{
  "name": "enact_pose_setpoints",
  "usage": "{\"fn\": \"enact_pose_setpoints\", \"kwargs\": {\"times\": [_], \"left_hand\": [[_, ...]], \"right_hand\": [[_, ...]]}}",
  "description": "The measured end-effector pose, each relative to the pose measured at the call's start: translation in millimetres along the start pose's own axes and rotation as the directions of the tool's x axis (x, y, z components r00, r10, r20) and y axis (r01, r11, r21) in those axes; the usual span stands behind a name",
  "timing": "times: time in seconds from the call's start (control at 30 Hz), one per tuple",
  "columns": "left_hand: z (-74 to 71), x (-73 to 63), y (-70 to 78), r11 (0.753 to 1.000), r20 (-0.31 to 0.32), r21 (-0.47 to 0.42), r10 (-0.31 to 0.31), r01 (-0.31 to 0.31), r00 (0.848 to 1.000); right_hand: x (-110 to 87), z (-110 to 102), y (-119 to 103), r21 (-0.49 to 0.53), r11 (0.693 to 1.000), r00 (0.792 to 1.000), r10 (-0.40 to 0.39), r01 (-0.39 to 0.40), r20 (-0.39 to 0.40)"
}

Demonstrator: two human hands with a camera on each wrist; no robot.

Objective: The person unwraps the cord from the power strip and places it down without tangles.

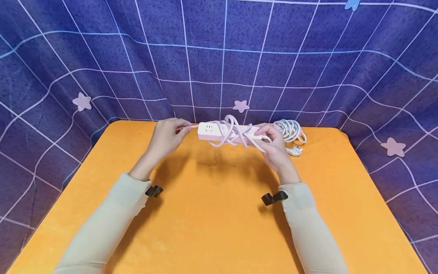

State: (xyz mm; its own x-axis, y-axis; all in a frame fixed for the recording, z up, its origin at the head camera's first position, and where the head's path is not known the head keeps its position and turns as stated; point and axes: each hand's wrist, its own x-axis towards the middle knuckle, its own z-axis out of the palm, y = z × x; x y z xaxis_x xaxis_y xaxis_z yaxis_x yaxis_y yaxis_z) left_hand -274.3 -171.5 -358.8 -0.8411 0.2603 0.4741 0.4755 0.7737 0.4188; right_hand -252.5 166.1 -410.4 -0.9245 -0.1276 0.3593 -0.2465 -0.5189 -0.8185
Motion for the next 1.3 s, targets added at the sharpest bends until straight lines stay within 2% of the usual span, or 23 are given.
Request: {"fn": "enact_pose_setpoints", "kwargs": {"times": [0.23, 0.67, 0.9, 1.17, 1.3], "left_hand": [[-9.0, 7.5, 0.0, 1.000, -0.044, 0.010, 0.027, -0.027, 0.999], [-22.6, 15.2, 4.8, 1.000, -0.091, -0.009, 0.024, -0.025, 0.996], [-29.3, 18.6, 11.5, 0.998, -0.140, 0.001, 0.063, -0.064, 0.988], [-39.9, 17.3, 26.9, 0.993, -0.182, -0.030, 0.111, -0.118, 0.977], [-43.1, 17.7, 29.5, 0.988, -0.200, -0.037, 0.141, -0.151, 0.970]], "right_hand": [[0.5, 0, 3, 0.006, 1.000, 1.000, 0.004, -0.004, -0.020], [2.0, 2, 4, -0.077, 0.996, 0.998, 0.029, -0.034, -0.058], [0.9, 2, 6, -0.095, 0.995, 0.996, 0.023, -0.030, -0.081], [2.9, 4, 7, -0.096, 0.995, 0.995, -0.007, -0.003, -0.104], [3.1, 4, 7, -0.089, 0.996, 0.995, -0.015, 0.006, -0.100]]}}
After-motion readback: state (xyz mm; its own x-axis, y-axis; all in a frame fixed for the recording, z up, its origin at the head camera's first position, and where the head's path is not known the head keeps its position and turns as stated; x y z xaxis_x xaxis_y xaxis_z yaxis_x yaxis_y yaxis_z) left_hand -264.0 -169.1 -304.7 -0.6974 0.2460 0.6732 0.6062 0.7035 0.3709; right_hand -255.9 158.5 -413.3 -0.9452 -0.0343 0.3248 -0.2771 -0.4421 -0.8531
